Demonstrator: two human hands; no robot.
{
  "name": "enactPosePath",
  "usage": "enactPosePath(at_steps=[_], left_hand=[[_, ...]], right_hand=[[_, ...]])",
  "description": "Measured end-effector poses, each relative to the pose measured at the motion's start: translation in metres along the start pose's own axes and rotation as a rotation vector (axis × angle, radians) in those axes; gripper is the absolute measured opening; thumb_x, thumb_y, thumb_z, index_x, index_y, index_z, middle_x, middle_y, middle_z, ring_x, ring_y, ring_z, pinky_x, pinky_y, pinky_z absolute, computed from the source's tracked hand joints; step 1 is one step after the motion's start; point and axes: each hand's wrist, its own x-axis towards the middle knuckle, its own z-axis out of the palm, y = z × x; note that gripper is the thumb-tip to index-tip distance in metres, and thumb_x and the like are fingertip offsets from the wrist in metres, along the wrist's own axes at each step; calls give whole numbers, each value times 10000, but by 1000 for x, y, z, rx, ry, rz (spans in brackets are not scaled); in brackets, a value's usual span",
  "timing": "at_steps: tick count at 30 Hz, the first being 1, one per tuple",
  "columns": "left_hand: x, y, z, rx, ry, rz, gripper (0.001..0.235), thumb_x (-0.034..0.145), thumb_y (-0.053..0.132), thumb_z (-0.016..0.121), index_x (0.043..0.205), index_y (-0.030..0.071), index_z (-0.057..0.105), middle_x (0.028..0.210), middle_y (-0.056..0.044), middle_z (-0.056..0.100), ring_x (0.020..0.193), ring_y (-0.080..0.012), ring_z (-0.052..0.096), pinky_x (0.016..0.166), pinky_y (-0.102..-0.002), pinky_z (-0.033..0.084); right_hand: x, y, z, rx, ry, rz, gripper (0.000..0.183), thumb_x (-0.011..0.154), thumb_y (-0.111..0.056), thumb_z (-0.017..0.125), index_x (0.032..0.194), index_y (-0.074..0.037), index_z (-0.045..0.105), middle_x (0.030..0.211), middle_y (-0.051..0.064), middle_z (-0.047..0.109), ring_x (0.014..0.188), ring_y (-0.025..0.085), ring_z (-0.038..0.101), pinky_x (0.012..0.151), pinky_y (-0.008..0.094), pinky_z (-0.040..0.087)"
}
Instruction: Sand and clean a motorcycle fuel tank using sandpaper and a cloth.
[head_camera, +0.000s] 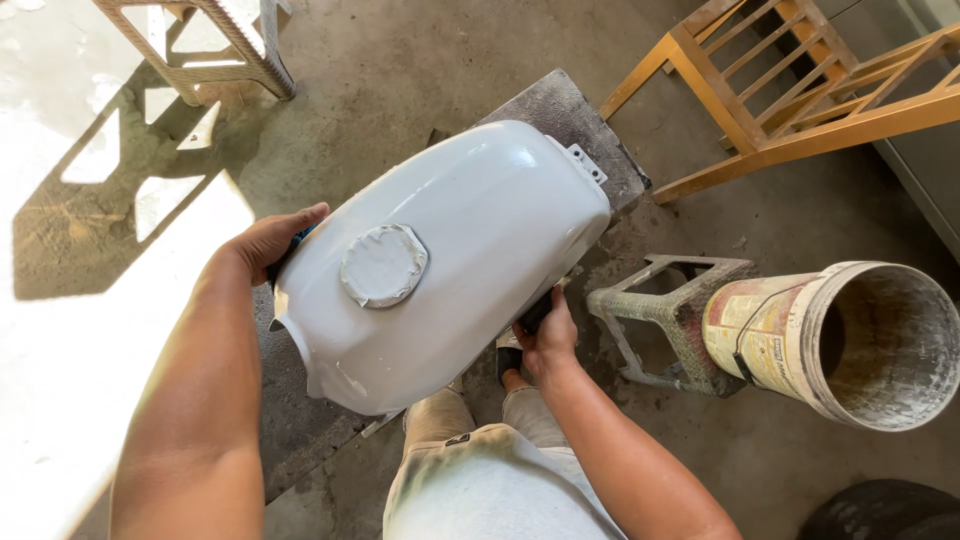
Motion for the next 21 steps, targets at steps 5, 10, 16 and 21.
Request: enactPosePath(at_steps=[5,10,16,21], left_hand=[[-15,-12,7,-24,-50,32,943,667,675,742,1428,138,598,1314,-219,681,1176,-352,694,983,-509,559],[-45,-57,21,-138,24,43,962,636,634,779,1410,86,616,1246,-260,710,1070,-380,736,898,-547,607],[-88,-130,73,-372,-17,68,917,593,585,822,1318,67,607,1131,-282,742,967,-423,757,843,-558,594],[-116,-186,120,-652,89,151,791,673,554,856,1235,29,672,1075,-124,735,959,-233,702,818,-435,600]], right_hand=[[8,-3,-4,31,-191,-22,645,924,-666,544,1371,-202,579,1303,5,642,1115,177,627,869,362,535],[-1,-21,7,55,-234,39,715,885,-635,616,1427,-175,538,1370,58,626,1225,234,627,980,435,565],[9,-47,18,-76,-236,-119,661,878,-563,695,1267,-35,621,1169,131,715,1012,267,722,844,446,630],[19,-58,48,-218,-258,-214,569,870,-468,779,1119,35,691,1022,141,747,853,251,738,759,423,622]])
